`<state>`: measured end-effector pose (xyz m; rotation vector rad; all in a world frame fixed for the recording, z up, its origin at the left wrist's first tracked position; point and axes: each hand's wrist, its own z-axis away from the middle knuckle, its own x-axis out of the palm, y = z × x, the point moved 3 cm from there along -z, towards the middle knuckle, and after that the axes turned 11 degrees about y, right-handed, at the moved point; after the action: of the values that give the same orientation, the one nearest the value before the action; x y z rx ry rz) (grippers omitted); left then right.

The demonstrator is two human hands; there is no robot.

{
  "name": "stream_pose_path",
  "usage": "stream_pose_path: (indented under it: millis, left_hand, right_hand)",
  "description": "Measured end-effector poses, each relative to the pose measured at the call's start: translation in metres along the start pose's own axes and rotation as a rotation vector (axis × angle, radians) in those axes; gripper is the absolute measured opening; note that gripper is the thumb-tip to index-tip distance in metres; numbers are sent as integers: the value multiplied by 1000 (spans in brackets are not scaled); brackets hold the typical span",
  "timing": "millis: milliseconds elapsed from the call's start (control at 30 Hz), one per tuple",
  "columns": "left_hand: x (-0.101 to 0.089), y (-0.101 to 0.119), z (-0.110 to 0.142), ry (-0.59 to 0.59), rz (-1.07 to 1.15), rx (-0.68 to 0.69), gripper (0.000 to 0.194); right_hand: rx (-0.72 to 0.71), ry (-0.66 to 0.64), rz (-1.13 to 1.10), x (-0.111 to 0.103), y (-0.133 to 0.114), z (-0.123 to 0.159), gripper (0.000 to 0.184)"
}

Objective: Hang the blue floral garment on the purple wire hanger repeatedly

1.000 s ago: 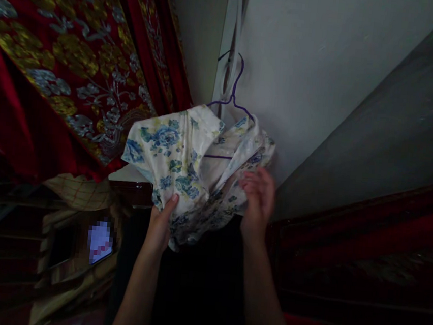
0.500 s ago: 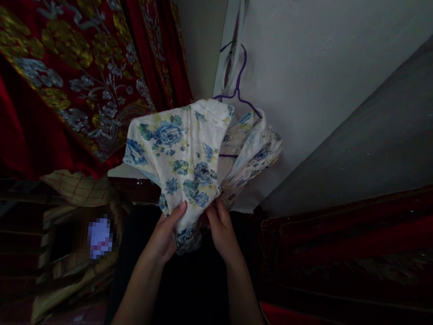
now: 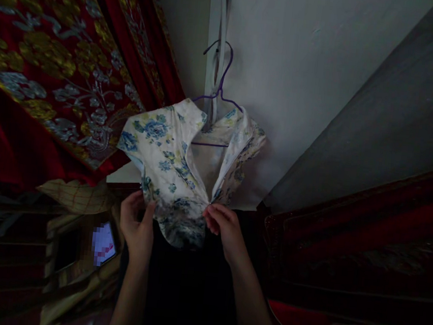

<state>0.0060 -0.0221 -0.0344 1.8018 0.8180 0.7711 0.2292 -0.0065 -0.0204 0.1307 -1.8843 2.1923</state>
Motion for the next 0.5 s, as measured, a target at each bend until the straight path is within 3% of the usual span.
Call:
stream_pose_path:
  millis: [67,200,233,333,500]
  left_hand:
    - [2,3,7,-96,-68,107,45]
    - [33,11,44,-675,-69,27,27]
    - [41,12,52,-773,-43,2,25]
    - [53,13,64,-859,11,-22,14]
    - [52,8,70,-859,11,27,8]
  right_hand:
    - [6,-17,13,0,-1,0,34]
    - [63,-119,-3,9,2,5,32]
    - [82,-156,-19,12,3,7,33]
    - [112,-228,-58,14,2,14,37]
    - [103,-180,-83,5,-16,8,34]
